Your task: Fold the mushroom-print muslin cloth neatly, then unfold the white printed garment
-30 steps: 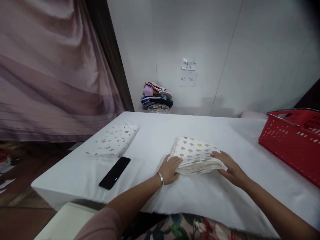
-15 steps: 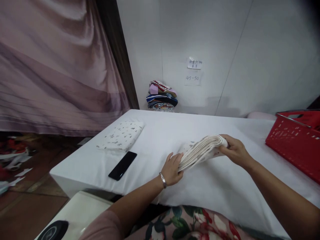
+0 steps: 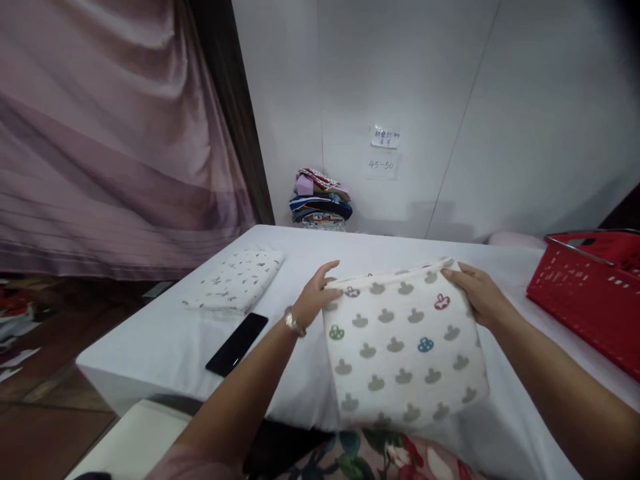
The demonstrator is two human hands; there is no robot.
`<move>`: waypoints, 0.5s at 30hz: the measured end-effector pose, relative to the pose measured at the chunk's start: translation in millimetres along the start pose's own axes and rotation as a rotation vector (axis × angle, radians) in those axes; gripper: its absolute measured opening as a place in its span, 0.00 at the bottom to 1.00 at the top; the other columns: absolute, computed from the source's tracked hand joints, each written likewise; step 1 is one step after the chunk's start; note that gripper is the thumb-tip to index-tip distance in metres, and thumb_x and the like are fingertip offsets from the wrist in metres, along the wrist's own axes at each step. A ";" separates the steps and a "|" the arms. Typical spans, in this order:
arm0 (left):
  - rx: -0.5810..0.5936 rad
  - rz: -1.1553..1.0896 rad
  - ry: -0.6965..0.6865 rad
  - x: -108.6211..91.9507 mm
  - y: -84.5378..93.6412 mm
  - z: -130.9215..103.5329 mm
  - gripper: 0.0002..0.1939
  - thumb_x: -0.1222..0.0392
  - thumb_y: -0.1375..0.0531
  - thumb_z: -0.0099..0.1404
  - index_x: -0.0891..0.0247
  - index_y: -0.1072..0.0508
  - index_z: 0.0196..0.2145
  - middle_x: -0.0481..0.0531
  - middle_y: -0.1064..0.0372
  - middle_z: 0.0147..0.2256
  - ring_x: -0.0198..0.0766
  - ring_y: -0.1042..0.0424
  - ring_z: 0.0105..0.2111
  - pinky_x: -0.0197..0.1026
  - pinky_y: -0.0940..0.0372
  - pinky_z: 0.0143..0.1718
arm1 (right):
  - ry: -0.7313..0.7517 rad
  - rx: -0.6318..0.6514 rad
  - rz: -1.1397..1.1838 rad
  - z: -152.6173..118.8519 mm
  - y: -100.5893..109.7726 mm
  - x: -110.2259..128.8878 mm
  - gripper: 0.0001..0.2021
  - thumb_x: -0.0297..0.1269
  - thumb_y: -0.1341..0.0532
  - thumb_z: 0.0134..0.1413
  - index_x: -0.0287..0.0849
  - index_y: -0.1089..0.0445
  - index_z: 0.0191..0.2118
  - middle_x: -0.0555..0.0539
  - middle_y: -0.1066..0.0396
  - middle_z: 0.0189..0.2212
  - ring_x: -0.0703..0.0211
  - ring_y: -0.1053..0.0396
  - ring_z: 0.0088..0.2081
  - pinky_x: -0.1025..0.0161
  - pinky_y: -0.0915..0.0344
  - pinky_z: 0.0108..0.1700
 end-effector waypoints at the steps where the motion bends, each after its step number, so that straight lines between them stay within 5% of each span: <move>1: 0.002 -0.040 0.108 12.8 0.8 15.7 0.35 0.58 0.36 0.49 0.58 0.40 0.55 0.49 0.31 0.35 0.37 0.29 0.33 0.38 0.35 0.34 | -0.066 -0.016 0.010 10.3 -0.2 -17.5 0.15 0.41 0.35 0.44 0.40 0.31 0.38 0.48 0.26 0.25 0.59 0.30 0.24 0.65 0.33 0.24; 6: -0.081 -0.228 0.630 105.5 -6.2 59.7 0.23 0.47 0.39 0.56 0.68 0.30 0.43 0.57 0.26 0.33 0.41 0.26 0.32 0.41 0.32 0.35 | -0.389 -0.057 -0.072 43.0 -4.0 -117.5 0.10 0.42 0.40 0.49 0.39 0.32 0.32 0.44 0.26 0.24 0.54 0.27 0.28 0.60 0.29 0.30; 10: -0.092 -0.232 0.555 140.4 -12.9 64.2 0.28 0.44 0.34 0.49 0.67 0.29 0.41 0.60 0.26 0.38 0.45 0.26 0.37 0.43 0.30 0.38 | -0.373 -0.053 -0.121 46.4 -3.9 -152.5 0.19 0.45 0.36 0.46 0.40 0.32 0.42 0.43 0.24 0.30 0.53 0.26 0.30 0.58 0.29 0.30; 15: -0.338 0.113 0.371 139.3 -7.4 76.4 0.26 0.55 0.32 0.49 0.64 0.31 0.45 0.56 0.26 0.41 0.42 0.27 0.38 0.40 0.31 0.38 | -0.237 -0.111 -0.241 55.6 0.8 -154.2 0.26 0.46 0.37 0.44 0.41 0.34 0.50 0.43 0.25 0.35 0.53 0.27 0.30 0.58 0.29 0.30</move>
Point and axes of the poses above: each hand's wrist, its own z-axis towards the middle knuckle, its own y-axis out of the back of the hand, x = y × z, the point moved 3 cm from there along z, towards the middle knuckle
